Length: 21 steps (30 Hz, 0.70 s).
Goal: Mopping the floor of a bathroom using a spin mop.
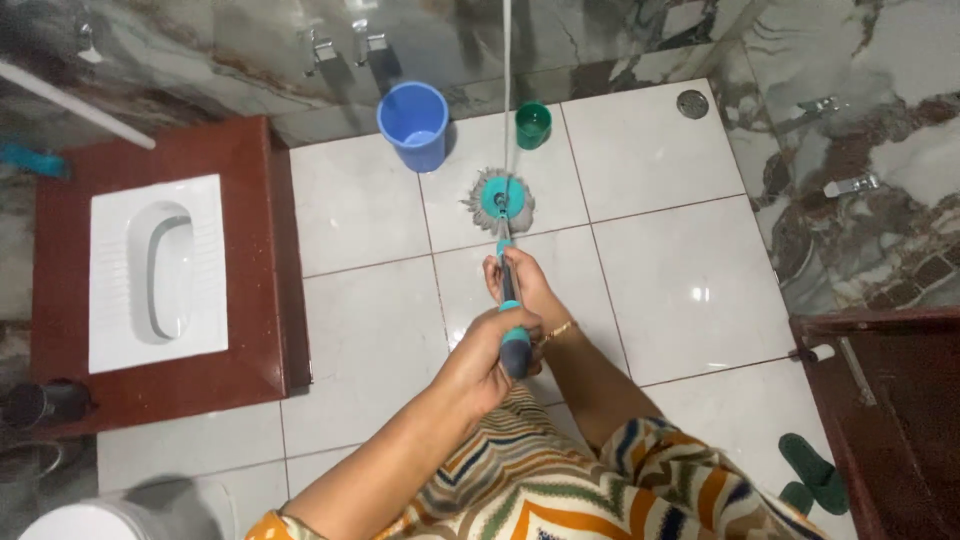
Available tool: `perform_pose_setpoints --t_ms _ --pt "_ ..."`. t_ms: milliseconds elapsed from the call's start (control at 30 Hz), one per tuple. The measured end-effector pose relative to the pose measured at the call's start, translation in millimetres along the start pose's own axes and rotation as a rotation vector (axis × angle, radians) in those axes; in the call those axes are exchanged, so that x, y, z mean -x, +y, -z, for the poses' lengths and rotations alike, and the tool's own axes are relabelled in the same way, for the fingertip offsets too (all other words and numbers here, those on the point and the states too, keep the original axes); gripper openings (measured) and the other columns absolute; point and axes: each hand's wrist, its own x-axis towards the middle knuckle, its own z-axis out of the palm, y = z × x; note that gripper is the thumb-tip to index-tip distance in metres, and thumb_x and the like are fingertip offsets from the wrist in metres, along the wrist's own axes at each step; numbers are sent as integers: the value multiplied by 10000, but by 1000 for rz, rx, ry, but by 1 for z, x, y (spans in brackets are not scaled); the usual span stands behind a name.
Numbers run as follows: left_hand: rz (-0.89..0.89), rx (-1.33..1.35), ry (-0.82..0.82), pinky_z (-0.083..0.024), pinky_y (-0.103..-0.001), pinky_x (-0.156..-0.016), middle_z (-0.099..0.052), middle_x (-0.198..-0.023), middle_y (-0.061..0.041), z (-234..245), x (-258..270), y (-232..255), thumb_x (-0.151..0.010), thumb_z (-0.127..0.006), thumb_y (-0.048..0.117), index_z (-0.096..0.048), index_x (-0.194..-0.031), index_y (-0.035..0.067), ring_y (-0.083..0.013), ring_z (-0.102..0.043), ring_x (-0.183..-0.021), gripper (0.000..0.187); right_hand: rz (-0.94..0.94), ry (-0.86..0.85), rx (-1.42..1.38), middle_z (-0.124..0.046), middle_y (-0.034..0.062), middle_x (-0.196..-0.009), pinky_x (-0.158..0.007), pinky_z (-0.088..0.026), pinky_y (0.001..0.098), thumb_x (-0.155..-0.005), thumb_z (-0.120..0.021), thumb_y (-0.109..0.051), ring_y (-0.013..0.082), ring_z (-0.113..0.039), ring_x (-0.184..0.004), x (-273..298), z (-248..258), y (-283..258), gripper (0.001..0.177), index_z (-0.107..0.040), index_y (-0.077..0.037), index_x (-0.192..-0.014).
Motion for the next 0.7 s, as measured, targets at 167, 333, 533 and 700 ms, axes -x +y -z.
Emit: perform_pose_setpoints --t_ms 167,333,533,700 --pt "27 -43 -48 -545 -328 -517 -641 -838 -97 26 -41 -41 -894 -650 78 -544 -1070 27 -202 -613 -628 212 125 248 262 -624 146 -803 -503 -522 216 -976 -599 -70 143 -580 -601 -65 76 -54 223 -421 23 -1073" --pt "487 -235 -28 -616 -422 -545 -624 -795 -126 72 -77 -109 -910 -573 156 -543 -1052 48 -289 -689 -663 181 71 461 972 -613 140 -704 -381 -442 325 -955 -557 -185 209 -539 -507 -81 160 -52 231 -458 -1 -1054" --pt "362 -230 112 -630 -367 -594 -663 -852 -112 97 -90 -96 -975 -545 158 -567 -1064 35 -233 -682 -686 153 290 -89 763 -574 141 -748 -485 -522 315 -1094 -570 -142 210 -594 -581 -92 170 -27 262 -409 60 -1140" --pt "45 6 266 -467 -300 -477 -566 -775 -50 71 -82 -59 -982 -542 169 -507 -1028 131 -153 -537 -575 69 280 360 534 -607 135 -848 -503 -499 291 -1015 -488 -104 153 -532 -601 -84 93 -9 223 -387 -86 -1214"
